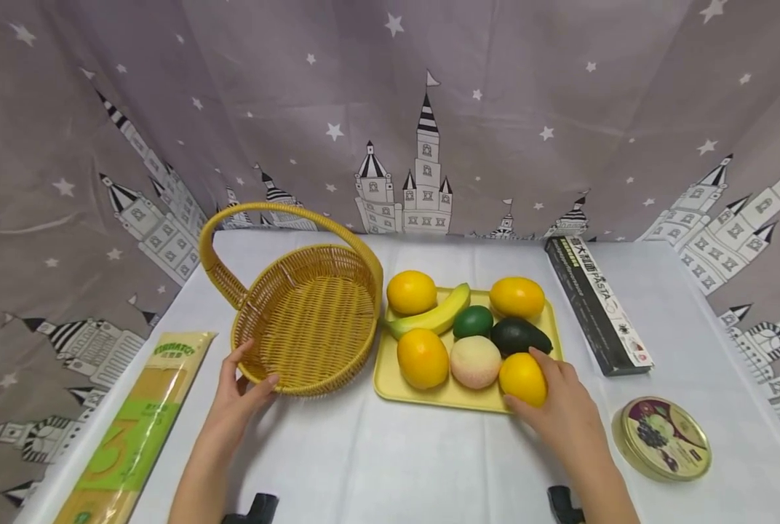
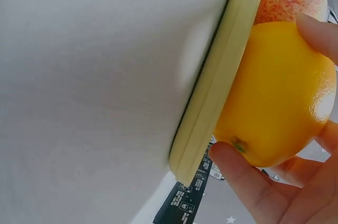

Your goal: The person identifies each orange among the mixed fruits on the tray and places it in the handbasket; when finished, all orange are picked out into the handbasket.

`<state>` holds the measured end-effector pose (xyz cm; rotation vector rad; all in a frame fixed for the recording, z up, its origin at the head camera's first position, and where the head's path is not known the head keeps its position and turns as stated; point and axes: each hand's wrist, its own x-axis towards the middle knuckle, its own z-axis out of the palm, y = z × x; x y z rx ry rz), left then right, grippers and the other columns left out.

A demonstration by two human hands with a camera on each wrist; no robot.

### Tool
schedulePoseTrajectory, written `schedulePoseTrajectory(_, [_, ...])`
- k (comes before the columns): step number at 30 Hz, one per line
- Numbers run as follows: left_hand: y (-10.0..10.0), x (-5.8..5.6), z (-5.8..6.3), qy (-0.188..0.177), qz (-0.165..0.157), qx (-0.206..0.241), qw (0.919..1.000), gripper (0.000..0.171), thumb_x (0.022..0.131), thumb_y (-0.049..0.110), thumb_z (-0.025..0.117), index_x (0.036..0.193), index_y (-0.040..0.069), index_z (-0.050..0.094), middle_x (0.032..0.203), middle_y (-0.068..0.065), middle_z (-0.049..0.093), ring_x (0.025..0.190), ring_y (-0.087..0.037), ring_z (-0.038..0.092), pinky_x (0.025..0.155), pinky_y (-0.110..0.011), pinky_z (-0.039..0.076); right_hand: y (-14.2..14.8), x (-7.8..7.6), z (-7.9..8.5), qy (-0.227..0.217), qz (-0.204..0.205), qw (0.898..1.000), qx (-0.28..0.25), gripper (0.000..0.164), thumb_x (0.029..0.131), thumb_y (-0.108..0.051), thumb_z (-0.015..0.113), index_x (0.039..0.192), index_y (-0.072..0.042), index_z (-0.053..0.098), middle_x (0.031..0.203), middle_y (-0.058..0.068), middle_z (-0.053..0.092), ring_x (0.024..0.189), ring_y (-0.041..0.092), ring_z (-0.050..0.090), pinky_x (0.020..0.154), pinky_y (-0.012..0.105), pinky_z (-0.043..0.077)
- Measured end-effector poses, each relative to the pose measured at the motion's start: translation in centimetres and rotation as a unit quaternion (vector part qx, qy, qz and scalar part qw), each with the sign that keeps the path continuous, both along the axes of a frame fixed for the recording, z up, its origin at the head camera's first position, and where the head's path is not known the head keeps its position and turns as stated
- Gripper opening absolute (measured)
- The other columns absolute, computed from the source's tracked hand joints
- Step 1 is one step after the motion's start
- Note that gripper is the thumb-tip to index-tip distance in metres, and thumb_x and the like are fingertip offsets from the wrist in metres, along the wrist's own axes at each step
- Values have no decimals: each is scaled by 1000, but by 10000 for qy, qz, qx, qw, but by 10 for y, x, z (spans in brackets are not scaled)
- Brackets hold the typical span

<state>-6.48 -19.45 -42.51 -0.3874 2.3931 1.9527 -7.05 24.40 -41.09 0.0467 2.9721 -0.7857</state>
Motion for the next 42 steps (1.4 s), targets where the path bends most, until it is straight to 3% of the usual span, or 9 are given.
schedulePoseTrajectory(7, [1, 2, 0, 55, -35, 189, 9998, 81, 87, 17, 66, 148, 22, 13, 154, -6, -12, 141, -35, -4, 109, -53, 19, 5, 0, 5, -96, 88, 9999, 36, 93, 73, -63, 66, 143, -10, 34, 127, 27, 44, 107, 44, 48, 80, 64, 41])
schedulePoseTrajectory(19, [-1, 0, 1, 99, 37, 234, 9997, 84, 85, 20, 69, 149, 25, 14, 155, -5, -12, 140, -38, -2, 108, -54, 20, -9, -13, 37, 487, 354, 9980, -217, 92, 73, -61, 68, 143, -11, 35, 127, 22, 47, 107, 38, 48, 84, 61, 41])
schedulePoseTrajectory(27, [-1, 0, -2, 156, 31, 271, 9995, 83, 85, 18, 69, 148, 23, 15, 155, -6, -11, 140, -37, -2, 108, -53, 20, -47, -24, 55, 494, 654, 9953, -513, 92, 69, -64, 69, 143, -20, 35, 137, 14, 42, 115, 35, 46, 89, 60, 39])
schedulePoseTrajectory(37, [-2, 1, -4, 197, 42, 299, 9994, 83, 85, 18, 69, 148, 22, 16, 155, -6, -12, 140, -37, -4, 109, -53, 19, -113, -41, 67, 747, 1494, 9838, -657, 80, 70, -56, 73, 138, -28, 41, 131, 0, 48, 110, 22, 52, 91, 48, 45])
schedulePoseTrajectory(42, [-2, 1, -4, 156, 13, 290, 9995, 83, 85, 20, 68, 148, 24, 15, 155, -5, -12, 141, -35, -4, 110, -53, 17, -144, -50, 65, 864, 1869, 9751, -825, 79, 69, -54, 76, 137, -31, 43, 129, -3, 49, 106, 18, 53, 87, 43, 48])
